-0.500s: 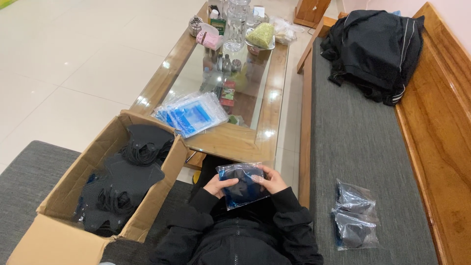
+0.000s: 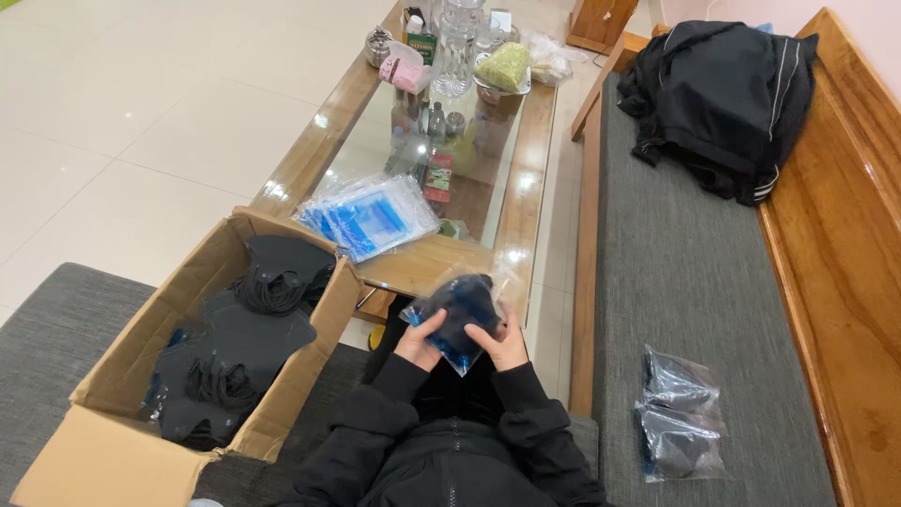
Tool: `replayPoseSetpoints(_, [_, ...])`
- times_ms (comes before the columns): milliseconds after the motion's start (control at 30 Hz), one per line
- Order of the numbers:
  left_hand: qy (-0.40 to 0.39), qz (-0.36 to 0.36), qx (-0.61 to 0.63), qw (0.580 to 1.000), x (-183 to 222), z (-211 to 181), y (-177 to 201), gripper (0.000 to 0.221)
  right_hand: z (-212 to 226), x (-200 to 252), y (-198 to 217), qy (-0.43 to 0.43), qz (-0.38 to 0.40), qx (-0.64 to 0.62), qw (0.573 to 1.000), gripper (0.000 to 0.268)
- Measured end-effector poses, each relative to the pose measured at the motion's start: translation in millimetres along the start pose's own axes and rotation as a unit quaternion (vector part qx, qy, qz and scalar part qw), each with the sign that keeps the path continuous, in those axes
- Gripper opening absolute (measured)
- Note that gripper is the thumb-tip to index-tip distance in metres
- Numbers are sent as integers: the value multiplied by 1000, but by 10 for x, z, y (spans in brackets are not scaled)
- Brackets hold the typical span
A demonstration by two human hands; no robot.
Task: Packing black face masks into individual plastic bags
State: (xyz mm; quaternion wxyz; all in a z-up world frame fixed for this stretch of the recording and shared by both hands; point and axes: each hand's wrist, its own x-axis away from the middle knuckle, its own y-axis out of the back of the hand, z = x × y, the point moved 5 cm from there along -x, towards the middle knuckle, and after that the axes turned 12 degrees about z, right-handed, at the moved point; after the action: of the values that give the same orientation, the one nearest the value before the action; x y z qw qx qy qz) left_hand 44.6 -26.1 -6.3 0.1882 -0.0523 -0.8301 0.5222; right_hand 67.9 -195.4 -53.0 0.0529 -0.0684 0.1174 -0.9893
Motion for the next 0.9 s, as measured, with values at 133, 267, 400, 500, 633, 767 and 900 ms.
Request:
replayPoseSetpoints(133, [-45,24,-105,993,-246,-114,201,59,266,-137,71,38,1,28,999,111])
replayPoseSetpoints(267, [-146,84,-414,894,-697,-435,449,87,758,-185,-41,130,5,134,982,105])
replayPoseSetpoints(400, [-217,150,-604,752,-1034,-576,206,84,551,-498,135,162,-12,254,953,110])
replayPoseSetpoints(500, [-174,115,-668,715,-1431,-413,546,65,383,-609,238,131,-12,263,956,103])
replayPoseSetpoints(633, [-96,78,-674,729,-1427,-388,328,60,419,-696,320,136,-32,252,958,96])
replayPoseSetpoints(767, [-113,79,-674,726,-1273,-384,248,53,434,-593,346,113,-43,247,961,104])
replayPoseSetpoints(900, [-104,62,-690,714,-1339,-304,360,51,326,-603,473,74,-56,275,957,97])
